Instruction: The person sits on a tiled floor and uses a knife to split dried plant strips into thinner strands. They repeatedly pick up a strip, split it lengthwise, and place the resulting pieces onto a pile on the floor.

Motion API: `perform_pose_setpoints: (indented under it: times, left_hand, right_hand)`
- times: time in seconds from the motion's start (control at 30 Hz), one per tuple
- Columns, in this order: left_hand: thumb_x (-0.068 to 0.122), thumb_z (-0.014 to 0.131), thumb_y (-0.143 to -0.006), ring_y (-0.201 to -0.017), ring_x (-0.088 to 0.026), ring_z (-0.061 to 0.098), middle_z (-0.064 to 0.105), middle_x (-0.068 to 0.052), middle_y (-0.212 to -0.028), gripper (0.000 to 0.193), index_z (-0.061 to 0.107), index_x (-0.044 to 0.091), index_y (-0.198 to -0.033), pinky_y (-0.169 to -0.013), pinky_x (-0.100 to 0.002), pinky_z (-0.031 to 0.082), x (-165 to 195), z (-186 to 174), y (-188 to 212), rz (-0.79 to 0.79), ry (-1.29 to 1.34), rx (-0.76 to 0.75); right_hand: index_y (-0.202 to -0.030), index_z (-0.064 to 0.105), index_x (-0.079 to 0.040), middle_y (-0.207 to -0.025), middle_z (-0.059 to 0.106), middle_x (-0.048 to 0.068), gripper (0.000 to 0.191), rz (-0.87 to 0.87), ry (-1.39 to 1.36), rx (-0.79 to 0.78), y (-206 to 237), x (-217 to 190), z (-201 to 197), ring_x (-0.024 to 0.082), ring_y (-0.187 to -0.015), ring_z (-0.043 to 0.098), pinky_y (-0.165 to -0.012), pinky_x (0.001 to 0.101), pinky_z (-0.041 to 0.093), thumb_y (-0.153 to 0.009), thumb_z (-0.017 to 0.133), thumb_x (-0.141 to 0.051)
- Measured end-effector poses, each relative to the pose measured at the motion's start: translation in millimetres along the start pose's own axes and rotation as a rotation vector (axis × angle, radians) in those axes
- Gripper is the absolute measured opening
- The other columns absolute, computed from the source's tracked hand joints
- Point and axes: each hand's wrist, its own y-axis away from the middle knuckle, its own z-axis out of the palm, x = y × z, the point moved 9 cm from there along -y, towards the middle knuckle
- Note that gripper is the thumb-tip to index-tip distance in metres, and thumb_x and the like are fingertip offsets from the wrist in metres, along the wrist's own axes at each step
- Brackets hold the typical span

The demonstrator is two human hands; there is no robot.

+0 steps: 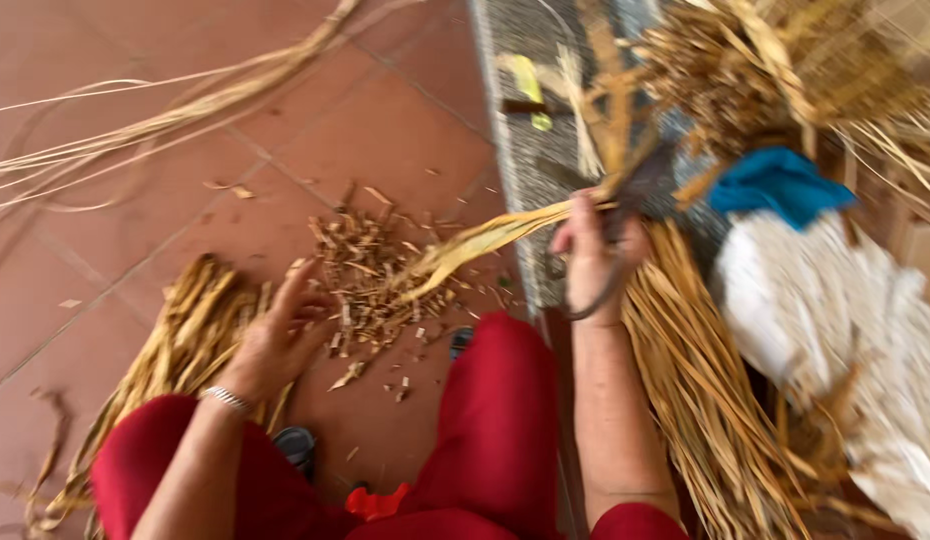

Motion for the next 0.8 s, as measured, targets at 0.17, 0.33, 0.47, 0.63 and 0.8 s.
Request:
perform_pose_setpoints:
  times: [0.17,0.33,0.47,0.63,0.8]
  left_hand:
    - [0.008,0.069,-0.089,-0.101,-0.019,0.07,0.07,-0.013,-0.123,0.085,0.027,0.013,-0.162,-0.086,-0.033,0.058,-31,-28,41,0.055,0.085,-0.075]
    - [0.006,0.066,-0.09,-0.102,-0.02,0.071,0.07,-0.016,-0.119,0.081,0.028,0.01,-0.161,-0.084,-0.034,0.058,-16,-56,8,0.005,0.162,-0.09]
    - [0.004,0.063,-0.091,-0.1,-0.021,0.071,0.07,-0.018,-0.119,0.079,0.029,0.008,-0.162,-0.085,-0.034,0.059,-114,-4,5,-0.016,0.272,-0.095]
    - [0.003,0.062,-0.093,-0.1,-0.022,0.07,0.069,-0.019,-0.119,0.076,0.03,0.008,-0.162,-0.086,-0.035,0.058,-129,32,16,-0.114,0.322,-0.092]
    - [0.004,0.06,-0.095,-0.1,-0.021,0.07,0.069,-0.019,-0.12,0.072,0.032,0.007,-0.161,-0.087,-0.035,0.059,-126,66,5,-0.121,0.378,-0.082]
  right_hand:
    - [-0.105,0.063,-0.002,-0.08,0.063,0.005,0.015,-0.298,0.158,0.398,59,-91,-161,0.016,-0.061,0.058,-0.055,0.0319,0.049,-0.108,0.074,-0.012]
    - [-0.108,0.063,-0.003,-0.078,0.066,0.006,0.014,-0.214,0.177,0.671,90,-102,-257,0.014,-0.06,0.061,-0.053,0.0282,0.05,-0.105,0.071,-0.013]
    - [-0.102,0.061,-0.001,-0.078,0.068,0.008,0.016,-0.047,0.188,0.855,192,50,-334,0.013,-0.054,0.059,-0.048,0.0278,0.051,-0.103,0.067,-0.015]
    - [-0.102,0.062,-0.003,-0.079,0.069,0.009,0.012,0.06,0.137,1.09,278,86,-409,0.012,-0.06,0.066,-0.053,0.0245,0.056,-0.104,0.069,-0.013]
    - [-0.109,0.065,0.001,-0.084,0.07,0.011,0.014,-0.04,0.238,1.129,299,68,-445,0.016,-0.064,0.07,-0.06,0.0281,0.062,-0.106,0.068,-0.012]
